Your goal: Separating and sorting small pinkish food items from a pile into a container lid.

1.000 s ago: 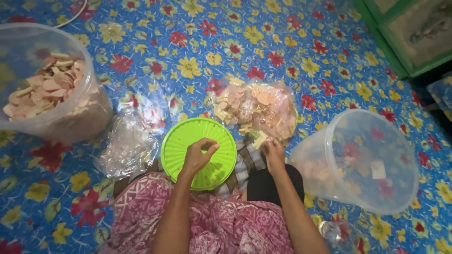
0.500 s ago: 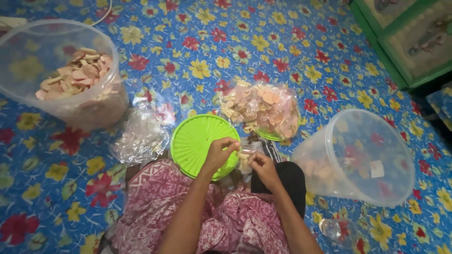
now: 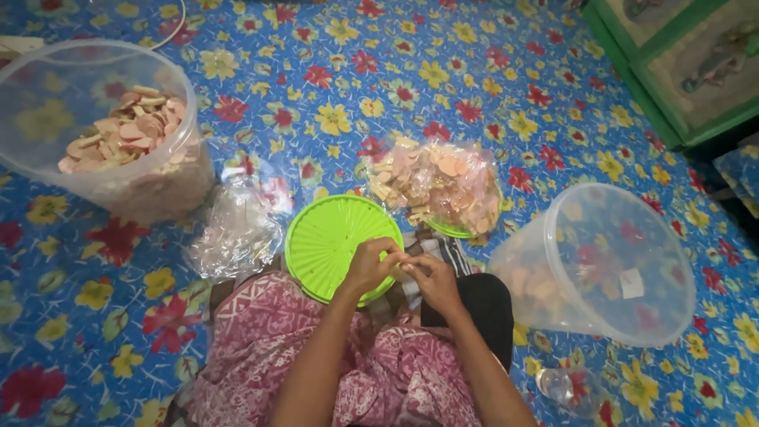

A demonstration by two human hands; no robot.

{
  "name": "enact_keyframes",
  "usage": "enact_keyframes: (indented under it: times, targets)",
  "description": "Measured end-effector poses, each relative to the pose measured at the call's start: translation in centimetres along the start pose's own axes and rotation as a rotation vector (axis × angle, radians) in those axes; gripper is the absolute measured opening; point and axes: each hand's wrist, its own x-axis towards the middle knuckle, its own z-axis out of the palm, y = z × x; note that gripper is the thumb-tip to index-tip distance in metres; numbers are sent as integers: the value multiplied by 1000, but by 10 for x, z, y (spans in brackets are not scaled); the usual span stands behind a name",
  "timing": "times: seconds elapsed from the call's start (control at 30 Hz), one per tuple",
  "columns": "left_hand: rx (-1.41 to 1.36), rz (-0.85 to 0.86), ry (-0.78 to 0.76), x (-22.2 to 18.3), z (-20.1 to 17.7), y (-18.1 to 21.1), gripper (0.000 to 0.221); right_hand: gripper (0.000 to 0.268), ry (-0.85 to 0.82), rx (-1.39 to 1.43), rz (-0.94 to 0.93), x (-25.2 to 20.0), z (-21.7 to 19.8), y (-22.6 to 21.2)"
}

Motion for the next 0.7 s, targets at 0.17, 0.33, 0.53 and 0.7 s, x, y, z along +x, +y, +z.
enact_keyframes:
  times: [0.17, 0.33, 0.53, 0.7]
  targets:
    - [25, -51, 20, 7, 3, -29, 12, 3, 7, -13, 12, 6, 7, 24]
    - [58, -97, 35, 13, -9, -34, 15, 5, 8, -43, 58, 10, 9, 38]
    - [227, -118, 48, 17, -23, -33, 14, 6, 23, -80, 76, 16, 13, 53]
    - [179, -76, -23, 17, -21, -19, 11, 21, -68, -18, -7, 22, 19, 34]
